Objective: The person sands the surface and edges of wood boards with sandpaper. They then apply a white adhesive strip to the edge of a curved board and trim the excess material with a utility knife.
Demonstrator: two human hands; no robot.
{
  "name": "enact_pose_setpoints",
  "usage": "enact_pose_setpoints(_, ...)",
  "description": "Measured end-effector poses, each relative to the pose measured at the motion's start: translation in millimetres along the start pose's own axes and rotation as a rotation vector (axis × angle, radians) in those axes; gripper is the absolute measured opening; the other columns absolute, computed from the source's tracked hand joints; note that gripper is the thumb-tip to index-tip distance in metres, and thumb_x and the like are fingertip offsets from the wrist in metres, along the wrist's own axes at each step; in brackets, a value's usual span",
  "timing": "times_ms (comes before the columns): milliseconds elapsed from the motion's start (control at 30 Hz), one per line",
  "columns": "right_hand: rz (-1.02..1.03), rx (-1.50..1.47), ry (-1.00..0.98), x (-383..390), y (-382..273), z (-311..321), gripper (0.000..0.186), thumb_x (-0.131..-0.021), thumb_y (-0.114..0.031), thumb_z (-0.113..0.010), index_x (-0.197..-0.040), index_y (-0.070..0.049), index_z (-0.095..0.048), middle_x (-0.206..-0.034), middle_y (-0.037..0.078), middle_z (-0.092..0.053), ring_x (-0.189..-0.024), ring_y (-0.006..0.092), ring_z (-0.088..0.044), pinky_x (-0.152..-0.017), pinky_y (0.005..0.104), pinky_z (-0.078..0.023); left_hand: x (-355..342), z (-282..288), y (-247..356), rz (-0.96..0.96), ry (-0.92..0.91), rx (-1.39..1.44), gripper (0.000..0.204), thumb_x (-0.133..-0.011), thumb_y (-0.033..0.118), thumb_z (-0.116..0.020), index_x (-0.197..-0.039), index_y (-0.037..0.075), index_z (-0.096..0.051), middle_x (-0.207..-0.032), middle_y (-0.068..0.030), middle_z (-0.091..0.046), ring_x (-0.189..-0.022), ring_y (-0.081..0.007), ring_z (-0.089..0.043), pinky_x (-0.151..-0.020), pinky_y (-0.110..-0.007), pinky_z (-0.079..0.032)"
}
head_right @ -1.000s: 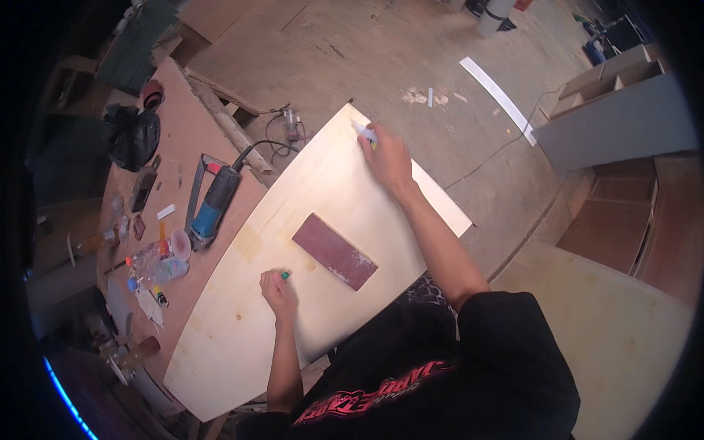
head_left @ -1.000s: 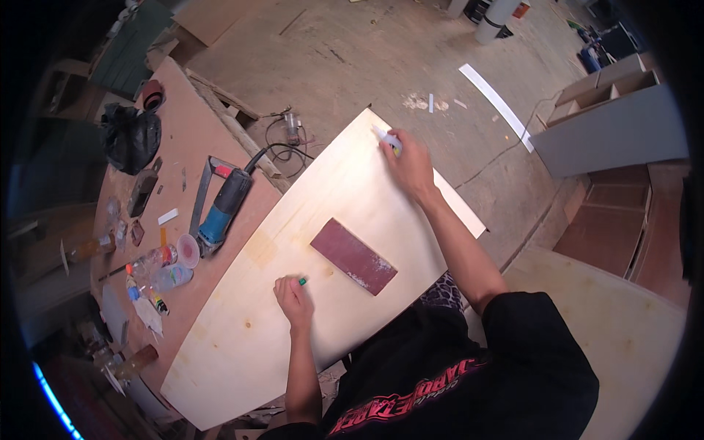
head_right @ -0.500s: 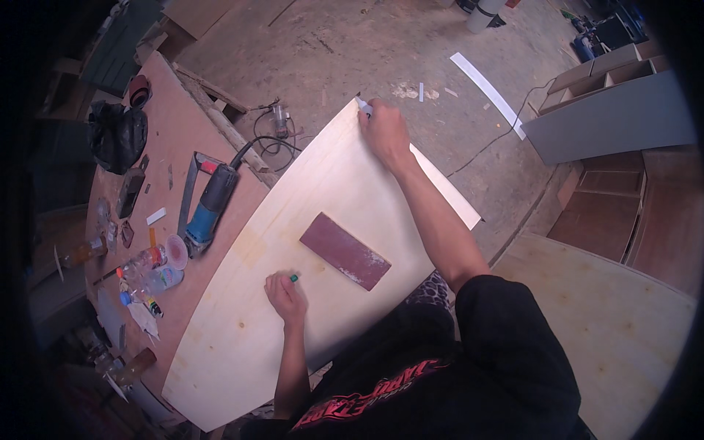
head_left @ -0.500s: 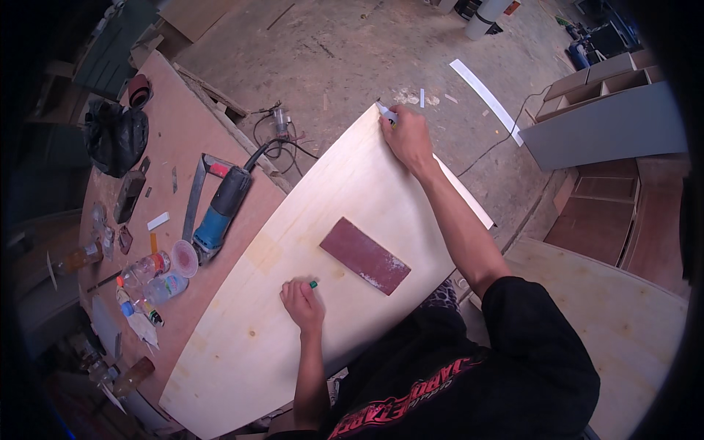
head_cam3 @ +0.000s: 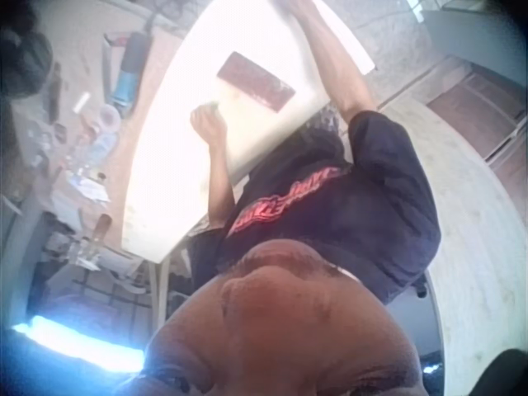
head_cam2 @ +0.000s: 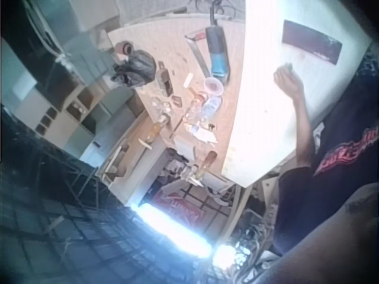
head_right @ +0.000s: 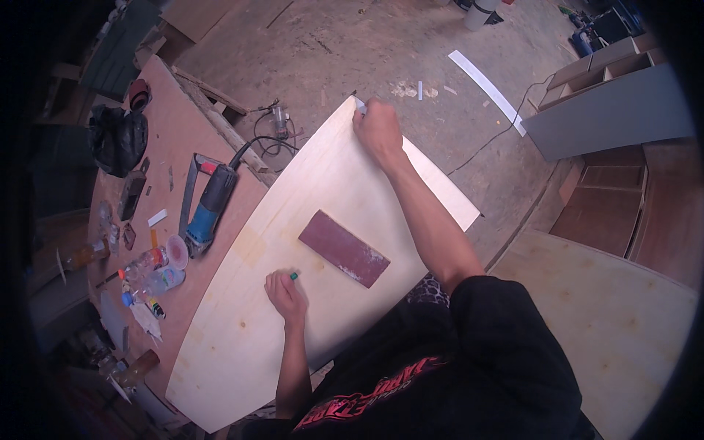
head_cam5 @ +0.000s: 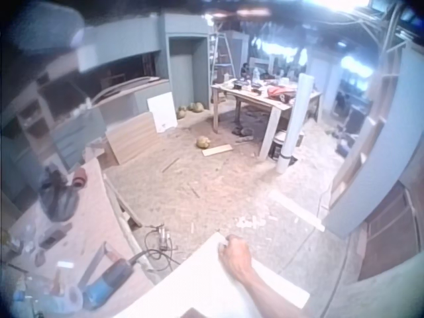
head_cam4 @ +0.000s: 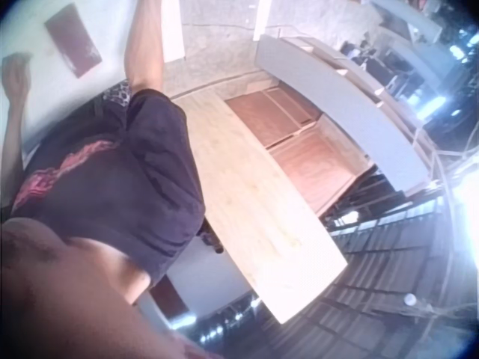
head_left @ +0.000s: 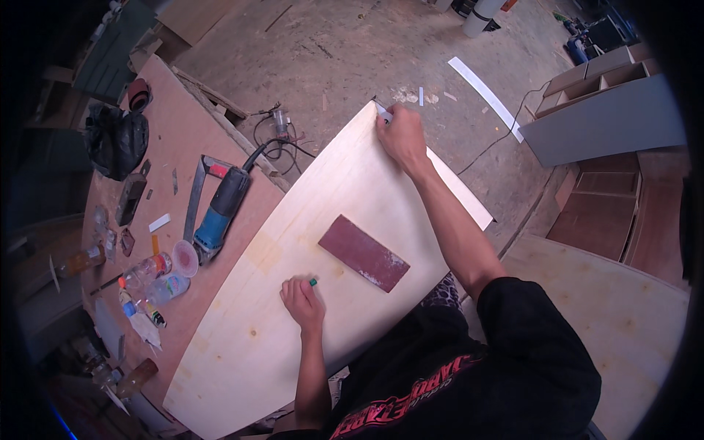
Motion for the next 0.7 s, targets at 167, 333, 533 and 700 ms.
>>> enact_pose_setpoints(167,-0.034,-0.103,0.034,27.0,24.4,20.0,0.03,-0.083,-0.017,-0.07,-0.1,0.007,-0.068,-0.094,0.027,-0.069,-0.087,0.0434,-0.067,-0.08,0.0475,-0.053,-1.2,1.8,4.5,-0.04,0.04,0.014,0.034,-0.104,0.019,-0.038,-0.079,0.001,-0.05,-0.077,-0.0135,-0.05,-0.079,-0.0331,-0.047,-0.075,-0.043,-0.037)
enact_pose_setpoints(333,-0.063,-0.403,-0.151,62.2,50.6,44.0,0.032,-0.084,-0.02,-0.074,-0.108,0.002,-0.069,-0.096,0.014,-0.072,-0.079,0.0222,-0.069,-0.071,0.0339,-0.053,0.5,1.2,6.2,-0.066,0.058,-0.005,0.034,-0.104,0.02,-0.038,-0.079,0.002,-0.052,-0.078,-0.0139,-0.051,-0.079,-0.0337,-0.048,-0.075,-0.044,-0.037)
enact_pose_setpoints(533,0.014,-0.554,-0.454,71.0,84.3,94.2,0.029,-0.085,-0.019,-0.078,-0.109,-0.004,-0.069,-0.095,0.005,-0.072,-0.078,0.008,-0.063,-0.07,0.027,-0.049,6.1,7.2,8.4,-0.002,0.128,0.012,0.032,-0.104,0.021,-0.041,-0.083,0.001,-0.056,-0.081,-0.0158,-0.056,-0.08,-0.0336,-0.052,-0.075,-0.044,-0.04)
enact_pose_setpoints(700,0.45,-0.207,-0.938,55.5,99.4,118.7,0.03,-0.082,-0.018,-0.079,-0.109,-0.009,-0.07,-0.098,0.004,-0.072,-0.087,0.0148,-0.067,-0.073,0.0306,-0.051,60.4,12.2,30.1,0.344,0.391,0.349,0.043,-0.108,0.032,-0.036,-0.088,0.0,-0.056,-0.083,-0.0066,-0.057,-0.082,-0.018,-0.053,-0.08,-0.031,-0.044)
Point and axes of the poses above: each hand's wrist, its own x-axis away from the middle knuckle, its own z-axis out of the back of the hand, y = z × x, the point moved 8 cm from there along -x, towards the middle knuckle
